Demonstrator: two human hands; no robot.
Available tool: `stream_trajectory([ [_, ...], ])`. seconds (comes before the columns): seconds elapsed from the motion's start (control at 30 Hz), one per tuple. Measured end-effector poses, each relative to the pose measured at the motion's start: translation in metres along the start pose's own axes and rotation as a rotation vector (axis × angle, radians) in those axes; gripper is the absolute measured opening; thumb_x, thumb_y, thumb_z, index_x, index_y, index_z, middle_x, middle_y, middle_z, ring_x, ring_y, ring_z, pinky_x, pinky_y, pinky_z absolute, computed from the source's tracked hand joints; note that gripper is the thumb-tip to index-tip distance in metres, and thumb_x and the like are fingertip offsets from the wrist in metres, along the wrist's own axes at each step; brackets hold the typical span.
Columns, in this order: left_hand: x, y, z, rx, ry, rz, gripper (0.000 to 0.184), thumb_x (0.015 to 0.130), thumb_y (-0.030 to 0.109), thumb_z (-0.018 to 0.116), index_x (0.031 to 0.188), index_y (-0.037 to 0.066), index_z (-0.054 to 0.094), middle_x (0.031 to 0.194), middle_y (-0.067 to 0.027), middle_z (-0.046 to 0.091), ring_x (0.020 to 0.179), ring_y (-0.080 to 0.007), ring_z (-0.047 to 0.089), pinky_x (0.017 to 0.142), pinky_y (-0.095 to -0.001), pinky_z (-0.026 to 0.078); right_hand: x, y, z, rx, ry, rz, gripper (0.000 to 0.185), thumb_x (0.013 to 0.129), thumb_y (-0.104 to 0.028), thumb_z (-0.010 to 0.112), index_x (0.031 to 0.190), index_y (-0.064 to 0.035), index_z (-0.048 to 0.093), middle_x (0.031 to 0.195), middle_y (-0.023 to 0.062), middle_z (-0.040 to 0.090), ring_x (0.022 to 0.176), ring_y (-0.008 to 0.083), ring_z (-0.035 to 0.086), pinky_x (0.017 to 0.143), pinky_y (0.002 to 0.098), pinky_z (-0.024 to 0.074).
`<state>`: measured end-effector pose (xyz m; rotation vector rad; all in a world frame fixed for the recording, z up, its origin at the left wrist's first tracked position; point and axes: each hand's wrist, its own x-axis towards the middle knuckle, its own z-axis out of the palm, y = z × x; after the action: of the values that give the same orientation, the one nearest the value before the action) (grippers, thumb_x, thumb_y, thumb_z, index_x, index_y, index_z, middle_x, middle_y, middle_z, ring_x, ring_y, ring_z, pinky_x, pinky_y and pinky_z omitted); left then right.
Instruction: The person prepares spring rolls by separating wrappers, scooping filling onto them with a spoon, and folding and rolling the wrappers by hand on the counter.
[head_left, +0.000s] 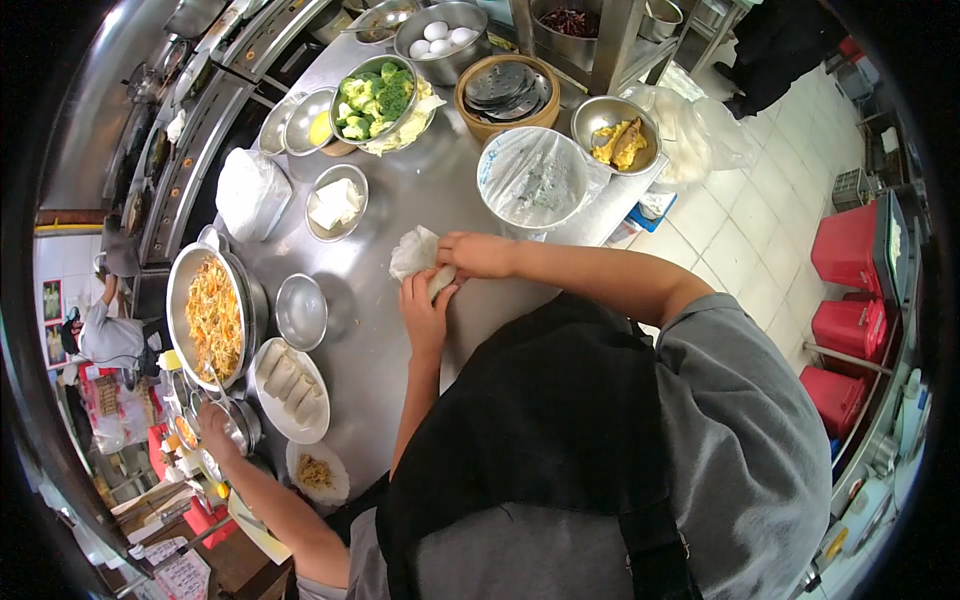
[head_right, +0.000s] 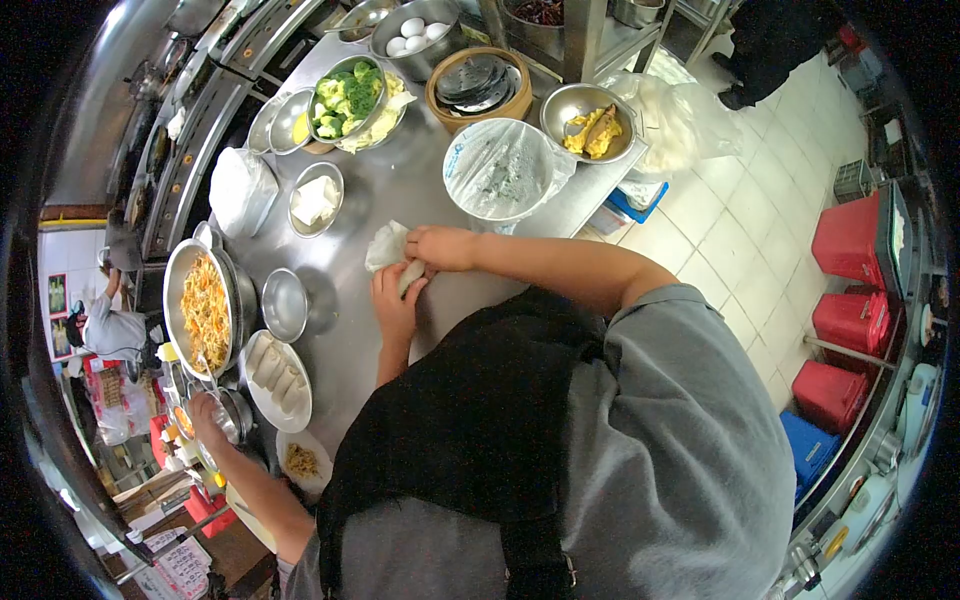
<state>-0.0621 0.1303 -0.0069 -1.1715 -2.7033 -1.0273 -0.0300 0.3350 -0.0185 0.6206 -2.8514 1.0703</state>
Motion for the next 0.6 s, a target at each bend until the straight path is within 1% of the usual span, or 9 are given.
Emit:
stream_trajectory([
  [0.13, 0.002, -0.008, 0.0, -0.05, -0.024, -0.014, 0.04, 0.079, 0.025, 0.08, 0.108, 0.003, 0.063, 0.104, -0.012, 0.06, 0.101, -0.0334, 0.057, 0.09, -0.0423, 0.045, 0.0, -0.004, -0.005, 0.035, -0.037, 0.037, 0.045, 0.076, -0.019, 0.078, 0.116, -0.0069, 0.061, 0.117, 0.0102, 0.06, 0.117, 0.0313, 0.053, 0.102, 0.0424, 0.0432],
  [0.23, 0.004, -0.011, -0.001, -0.083, -0.082, -0.044, 0.039, 0.079, 0.024, 0.08, 0.106, 0.002, 0.064, 0.104, -0.0126, 0.06, 0.099, -0.0333, 0.058, 0.087, -0.0413, 0.046, 0.002, -0.006, -0.002, -0.029, -0.039, 0.061, 0.045, 0.073, -0.02, 0.079, 0.114, -0.0077, 0.065, 0.115, 0.0102, 0.06, 0.119, 0.0313, 0.053, 0.102, 0.044, 0.0436],
  [0.37, -0.001, -0.007, 0.002, -0.11, -0.139, -0.089, 0.039, 0.078, 0.024, 0.081, 0.105, 0.001, 0.066, 0.104, -0.0135, 0.06, 0.098, -0.033, 0.059, 0.085, -0.0404, 0.048, -0.006, -0.006, -0.003, -0.05, -0.08, 0.059, 0.041, 0.074, -0.018, 0.078, 0.112, -0.009, 0.067, 0.116, 0.0095, 0.059, 0.12, 0.0315, 0.052, 0.102, 0.0453, 0.0426],
  [0.47, -0.008, -0.004, 0.009, -0.143, -0.117, -0.103, 0.04, 0.079, 0.028, 0.08, 0.106, 0.003, 0.065, 0.106, -0.0134, 0.06, 0.099, -0.0345, 0.056, 0.086, -0.0432, 0.045, -0.012, -0.007, -0.002, -0.031, -0.073, 0.058, 0.04, 0.075, -0.017, 0.078, 0.112, -0.0097, 0.067, 0.116, 0.0088, 0.059, 0.12, 0.031, 0.052, 0.102, 0.0455, 0.0417],
  [0.6, -0.011, 0.0, 0.008, -0.112, -0.085, -0.052, 0.04, 0.079, 0.026, 0.08, 0.107, 0.003, 0.064, 0.106, -0.0139, 0.06, 0.098, -0.0344, 0.057, 0.087, -0.0423, 0.046, -0.016, -0.008, -0.002, -0.013, -0.065, 0.058, 0.039, 0.076, -0.016, 0.076, 0.114, -0.011, 0.065, 0.116, 0.0072, 0.059, 0.118, 0.0307, 0.052, 0.101, 0.0457, 0.0408],
])
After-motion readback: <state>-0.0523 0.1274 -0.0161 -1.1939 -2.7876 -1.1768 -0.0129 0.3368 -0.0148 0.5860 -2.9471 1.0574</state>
